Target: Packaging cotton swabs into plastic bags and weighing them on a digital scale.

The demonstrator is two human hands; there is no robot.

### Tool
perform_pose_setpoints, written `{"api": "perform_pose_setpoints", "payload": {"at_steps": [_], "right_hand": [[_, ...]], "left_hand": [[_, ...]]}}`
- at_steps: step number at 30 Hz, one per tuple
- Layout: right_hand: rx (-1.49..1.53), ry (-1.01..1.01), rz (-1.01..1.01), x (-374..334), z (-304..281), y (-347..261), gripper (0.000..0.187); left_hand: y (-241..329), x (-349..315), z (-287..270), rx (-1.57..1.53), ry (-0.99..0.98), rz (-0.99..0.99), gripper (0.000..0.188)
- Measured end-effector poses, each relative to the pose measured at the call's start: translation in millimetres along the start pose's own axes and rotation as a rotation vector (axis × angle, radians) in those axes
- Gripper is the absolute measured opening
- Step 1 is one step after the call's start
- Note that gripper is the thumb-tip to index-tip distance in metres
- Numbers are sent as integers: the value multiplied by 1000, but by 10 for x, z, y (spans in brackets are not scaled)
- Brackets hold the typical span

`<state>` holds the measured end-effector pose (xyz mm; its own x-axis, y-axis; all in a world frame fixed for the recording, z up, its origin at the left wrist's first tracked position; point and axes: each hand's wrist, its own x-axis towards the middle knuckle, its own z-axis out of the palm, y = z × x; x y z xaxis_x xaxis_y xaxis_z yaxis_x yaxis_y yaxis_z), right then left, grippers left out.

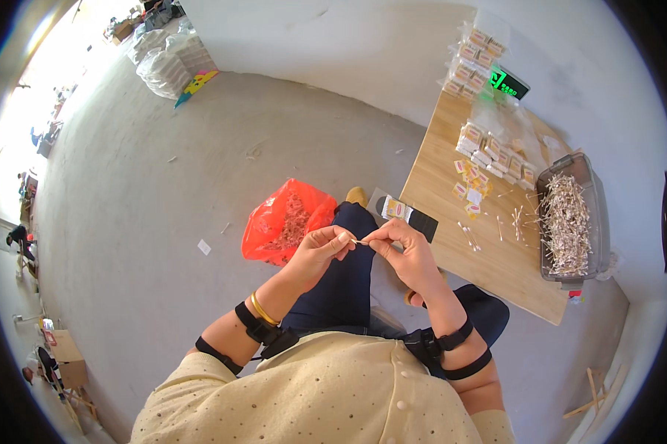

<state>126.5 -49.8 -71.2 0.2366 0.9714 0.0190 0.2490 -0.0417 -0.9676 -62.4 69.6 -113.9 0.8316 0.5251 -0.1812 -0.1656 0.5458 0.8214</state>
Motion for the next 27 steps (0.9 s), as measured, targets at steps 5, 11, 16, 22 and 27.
{"api": "perform_pose_setpoints", "payload": {"at_steps": [5,11,16,22,27], "right_hand": [[-37,118,-15,-37,-109,92,21],[-18,216,175,-461,-535,507,22],[-3,344,256,-824,-701,867,23],[-141,459,363,-1200,-802,1141,17],[-219,679,424,-1399,-1108,1811,16]], "left_hand": [[154,63,-333,315,225,86,19],[50,156,-1225,1097,722,202,16],[-327,240,-1926,1405,817,11,30],[-314,520,-1599,1340,685,79,33],[-336,905,-402,1194,335,333,30]]}}
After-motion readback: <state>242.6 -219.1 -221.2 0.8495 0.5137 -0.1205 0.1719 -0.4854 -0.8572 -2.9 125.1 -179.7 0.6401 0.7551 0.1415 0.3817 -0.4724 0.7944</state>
